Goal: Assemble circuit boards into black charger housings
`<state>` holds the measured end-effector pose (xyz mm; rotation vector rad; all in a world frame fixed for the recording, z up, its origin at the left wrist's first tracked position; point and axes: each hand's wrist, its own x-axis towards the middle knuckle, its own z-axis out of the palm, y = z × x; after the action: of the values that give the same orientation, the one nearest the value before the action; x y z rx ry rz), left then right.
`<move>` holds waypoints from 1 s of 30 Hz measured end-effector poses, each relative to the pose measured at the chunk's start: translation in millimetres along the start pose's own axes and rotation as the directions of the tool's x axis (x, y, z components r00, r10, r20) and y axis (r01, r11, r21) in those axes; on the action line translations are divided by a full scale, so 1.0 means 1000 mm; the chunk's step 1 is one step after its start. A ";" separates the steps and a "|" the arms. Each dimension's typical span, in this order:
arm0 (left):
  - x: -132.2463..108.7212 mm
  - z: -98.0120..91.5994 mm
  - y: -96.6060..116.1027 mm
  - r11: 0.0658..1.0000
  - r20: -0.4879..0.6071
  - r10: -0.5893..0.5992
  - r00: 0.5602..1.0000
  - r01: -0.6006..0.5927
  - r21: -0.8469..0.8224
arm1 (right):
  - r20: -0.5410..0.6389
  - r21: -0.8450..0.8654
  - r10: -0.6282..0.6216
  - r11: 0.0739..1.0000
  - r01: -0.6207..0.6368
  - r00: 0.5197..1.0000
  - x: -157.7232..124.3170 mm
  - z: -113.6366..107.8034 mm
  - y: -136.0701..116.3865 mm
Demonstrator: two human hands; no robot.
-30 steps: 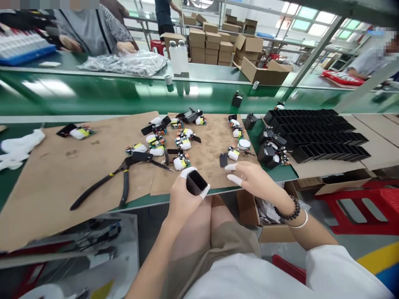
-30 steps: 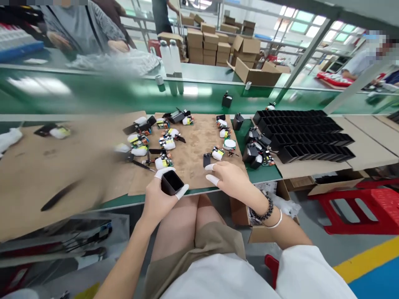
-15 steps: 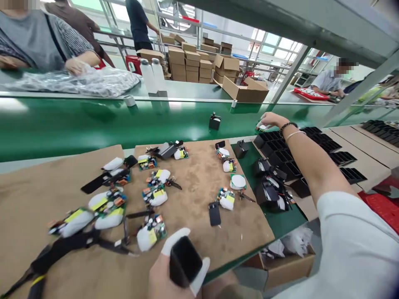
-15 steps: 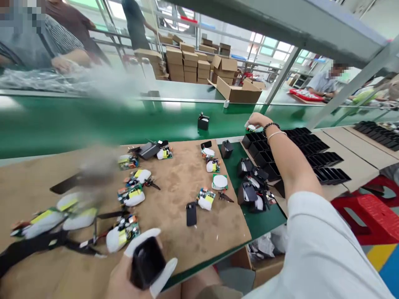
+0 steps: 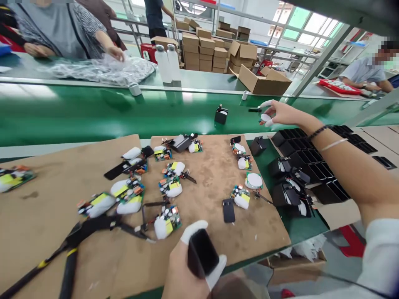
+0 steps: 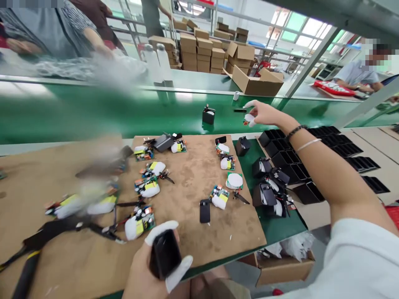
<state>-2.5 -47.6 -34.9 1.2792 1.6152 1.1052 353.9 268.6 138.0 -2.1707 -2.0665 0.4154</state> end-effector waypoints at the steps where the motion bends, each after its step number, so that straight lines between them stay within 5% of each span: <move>1: 0.003 -0.003 0.005 1.000 0.053 0.022 0.998 -0.022 0.001 | 0.037 -0.005 -0.098 0.995 0.098 0.995 -0.018 0.007 -0.018; 3: 0.011 -0.009 0.015 0.997 0.152 0.077 0.985 -0.080 0.010 | 0.143 -0.093 -0.300 0.945 0.315 0.943 -0.054 0.027 -0.055; 6: 0.018 -0.015 0.024 0.990 0.185 0.131 0.974 -0.137 0.023 | 0.262 -0.210 -0.548 0.771 0.601 0.795 -0.099 0.058 -0.106; 9: 0.018 -0.016 0.026 0.986 0.190 0.160 0.969 -0.167 0.021 | 0.266 -0.108 -0.684 0.678 0.727 0.679 -0.125 0.068 -0.140; 11: 0.017 -0.015 0.026 0.985 0.206 0.165 0.965 -0.170 0.009 | 0.215 -0.049 -0.658 0.731 0.681 0.722 -0.135 0.065 -0.149; 14: 0.017 -0.015 0.028 0.986 0.230 0.168 0.959 -0.167 -0.024 | 0.152 -0.097 -0.400 0.904 0.417 0.904 -0.142 0.064 -0.151; 16: 0.018 -0.014 0.031 0.983 0.238 0.185 0.953 -0.179 -0.046 | 0.150 -0.149 -0.261 0.948 0.283 0.954 -0.145 0.074 -0.153; 24: 0.017 -0.015 0.029 0.970 0.246 0.241 0.939 -0.237 -0.045 | 0.090 -0.131 -0.270 0.951 0.280 0.959 -0.136 0.149 -0.179; 30: 0.016 -0.014 0.026 0.959 0.238 0.279 0.930 -0.284 -0.016 | 0.054 -0.066 -0.337 0.938 0.340 0.940 -0.103 0.147 -0.172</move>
<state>-10.4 -31.0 -6.6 1.6279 1.2941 1.0587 145.1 161.5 56.4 -1.7982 -2.4537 0.3503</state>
